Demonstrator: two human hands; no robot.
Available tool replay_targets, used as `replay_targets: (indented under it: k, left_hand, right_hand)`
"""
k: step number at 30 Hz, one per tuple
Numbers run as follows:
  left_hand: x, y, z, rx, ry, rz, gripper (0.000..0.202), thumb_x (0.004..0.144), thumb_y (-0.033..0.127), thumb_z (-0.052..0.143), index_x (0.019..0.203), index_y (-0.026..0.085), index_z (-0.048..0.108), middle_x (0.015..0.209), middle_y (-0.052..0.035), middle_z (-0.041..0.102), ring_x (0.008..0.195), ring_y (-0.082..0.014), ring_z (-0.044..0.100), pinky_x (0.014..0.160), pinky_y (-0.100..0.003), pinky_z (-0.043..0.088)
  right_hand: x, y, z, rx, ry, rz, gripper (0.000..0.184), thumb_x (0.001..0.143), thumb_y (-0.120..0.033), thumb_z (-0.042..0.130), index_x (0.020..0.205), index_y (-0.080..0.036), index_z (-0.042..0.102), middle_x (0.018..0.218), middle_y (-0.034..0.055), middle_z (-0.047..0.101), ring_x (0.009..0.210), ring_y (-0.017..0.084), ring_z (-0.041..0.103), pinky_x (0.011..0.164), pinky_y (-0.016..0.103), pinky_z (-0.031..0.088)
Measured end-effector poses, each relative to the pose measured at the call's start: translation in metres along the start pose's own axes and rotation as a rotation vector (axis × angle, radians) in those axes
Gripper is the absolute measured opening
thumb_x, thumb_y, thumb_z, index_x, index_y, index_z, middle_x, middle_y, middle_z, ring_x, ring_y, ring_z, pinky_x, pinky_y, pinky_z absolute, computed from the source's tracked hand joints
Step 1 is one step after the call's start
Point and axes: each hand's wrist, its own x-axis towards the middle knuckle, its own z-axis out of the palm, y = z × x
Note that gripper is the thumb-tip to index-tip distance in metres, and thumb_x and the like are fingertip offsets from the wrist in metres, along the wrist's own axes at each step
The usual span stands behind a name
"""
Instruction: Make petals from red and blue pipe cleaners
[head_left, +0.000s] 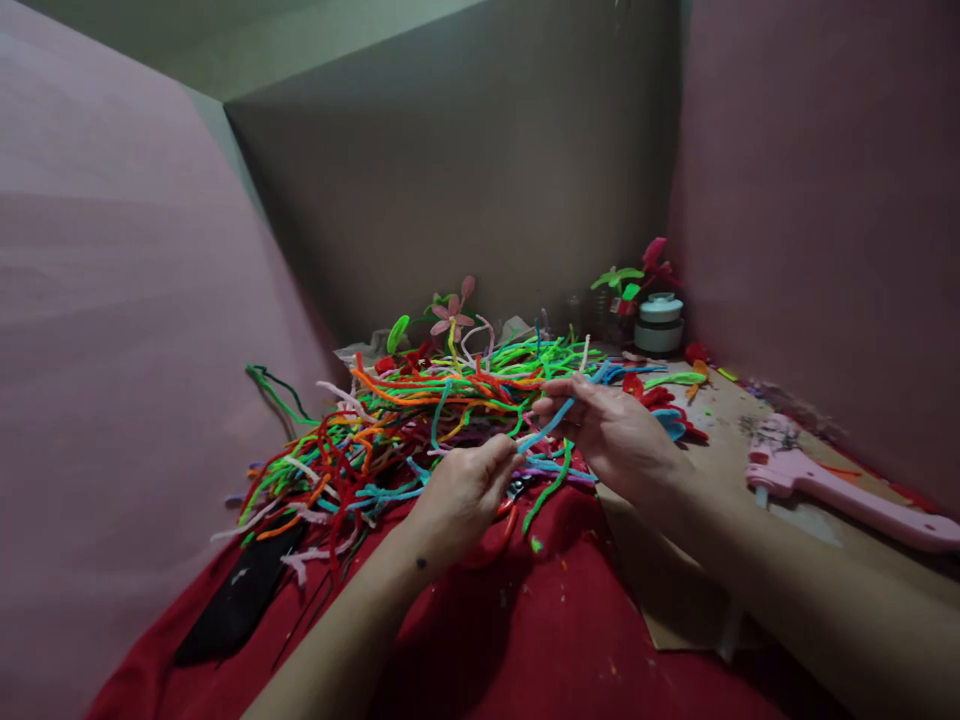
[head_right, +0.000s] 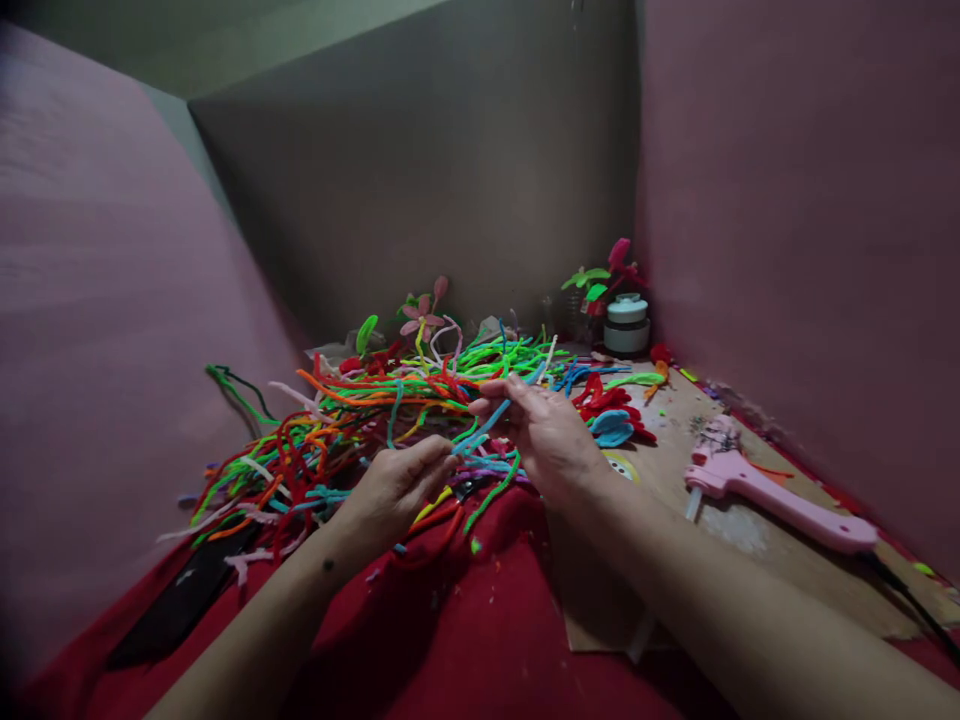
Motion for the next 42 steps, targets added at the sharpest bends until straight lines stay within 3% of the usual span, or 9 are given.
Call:
replay_targets:
  k: [5,10,14,19,27,31,35,37,42]
  left_hand:
    - [-0.001,0.004,-0.007,-0.045,-0.055,0.001,0.026,0.088,0.033,0.038,0.070,0.017,0.048,0.057,0.0053,0.037,0.051,-0.0071,0.031,0.050,-0.020,0.024]
    - [-0.002,0.004,-0.014,-0.004,-0.010,0.002,0.021,0.086,0.027,0.042,0.074,0.017,0.056,0.057,0.0051,0.042,0.051,-0.0065,0.034,0.052,-0.018,0.026]
    - [-0.003,0.001,-0.013,0.106,0.012,0.012,0.023,0.086,0.027,0.040,0.075,0.017,0.058,0.058,0.0041,0.045,0.053,-0.0073,0.035,0.053,-0.019,0.026]
    - [-0.002,-0.005,-0.014,0.206,0.002,-0.023,0.025,0.086,0.032,0.039,0.079,0.021,0.060,0.058,0.0039,0.048,0.051,-0.0082,0.035,0.052,-0.019,0.025]
    - [0.002,-0.027,-0.025,0.202,0.042,-0.116,0.026,0.084,0.037,0.042,0.082,0.024,0.064,0.067,0.0012,0.060,0.057,-0.0112,0.048,0.055,-0.020,0.029]
    - [0.002,-0.027,-0.028,0.222,0.064,-0.138,0.024,0.082,0.036,0.045,0.080,0.024,0.066,0.060,0.0021,0.056,0.054,-0.0109,0.045,0.055,-0.021,0.028]
    - [0.004,-0.020,-0.028,-0.062,0.031,-0.146,0.027,0.081,0.038,0.047,0.071,0.018,0.062,0.057,0.0024,0.047,0.053,-0.0093,0.040,0.053,-0.020,0.029]
    - [0.005,-0.016,-0.025,-0.298,-0.040,-0.195,0.029,0.081,0.039,0.046,0.071,0.016,0.059,0.054,0.0040,0.041,0.049,-0.0075,0.035,0.048,-0.019,0.026]
    - [0.007,-0.004,-0.016,-0.597,-0.143,-0.272,0.032,0.079,0.042,0.050,0.071,0.012,0.057,0.048,0.0073,0.031,0.042,-0.0045,0.024,0.042,-0.018,0.016]
  right_hand:
    - [0.004,-0.003,-0.008,0.150,-0.049,0.020,0.019,0.087,-0.030,0.050,0.082,-0.017,0.064,0.066,0.0024,0.067,0.063,0.014,0.062,0.068,0.030,0.048]
    - [0.007,-0.001,-0.017,0.181,-0.096,0.041,0.019,0.088,-0.028,0.049,0.086,-0.016,0.064,0.075,0.0050,0.070,0.072,0.015,0.065,0.070,0.031,0.049]
    - [0.009,0.001,-0.019,0.226,-0.051,0.036,0.016,0.087,-0.024,0.050,0.081,-0.017,0.064,0.081,0.0047,0.071,0.078,0.016,0.066,0.075,0.031,0.050]
    - [0.009,-0.003,-0.016,0.199,0.023,-0.001,0.017,0.087,-0.021,0.049,0.080,-0.017,0.064,0.072,0.0039,0.070,0.071,0.014,0.065,0.074,0.031,0.051]
    - [0.016,-0.014,-0.026,-0.008,0.168,-0.085,0.018,0.087,-0.028,0.049,0.076,-0.019,0.060,0.073,0.0054,0.066,0.073,0.016,0.064,0.076,0.034,0.051]
    - [0.022,-0.021,-0.033,-0.010,0.206,-0.112,0.018,0.087,-0.027,0.049,0.073,-0.020,0.059,0.068,0.0047,0.064,0.069,0.016,0.063,0.075,0.035,0.052]
    - [0.019,-0.026,-0.027,0.071,0.226,-0.092,0.017,0.087,-0.030,0.049,0.076,-0.021,0.059,0.076,0.0051,0.066,0.077,0.016,0.063,0.076,0.033,0.051]
    - [0.014,-0.021,-0.021,0.082,0.123,-0.080,0.012,0.083,-0.033,0.057,0.083,-0.021,0.059,0.087,0.0058,0.067,0.086,0.018,0.063,0.078,0.034,0.050]
    - [-0.002,0.005,-0.010,-0.010,-0.113,0.089,0.035,0.067,-0.027,0.074,0.098,-0.019,0.061,0.100,0.0090,0.066,0.090,0.021,0.062,0.081,0.038,0.048]
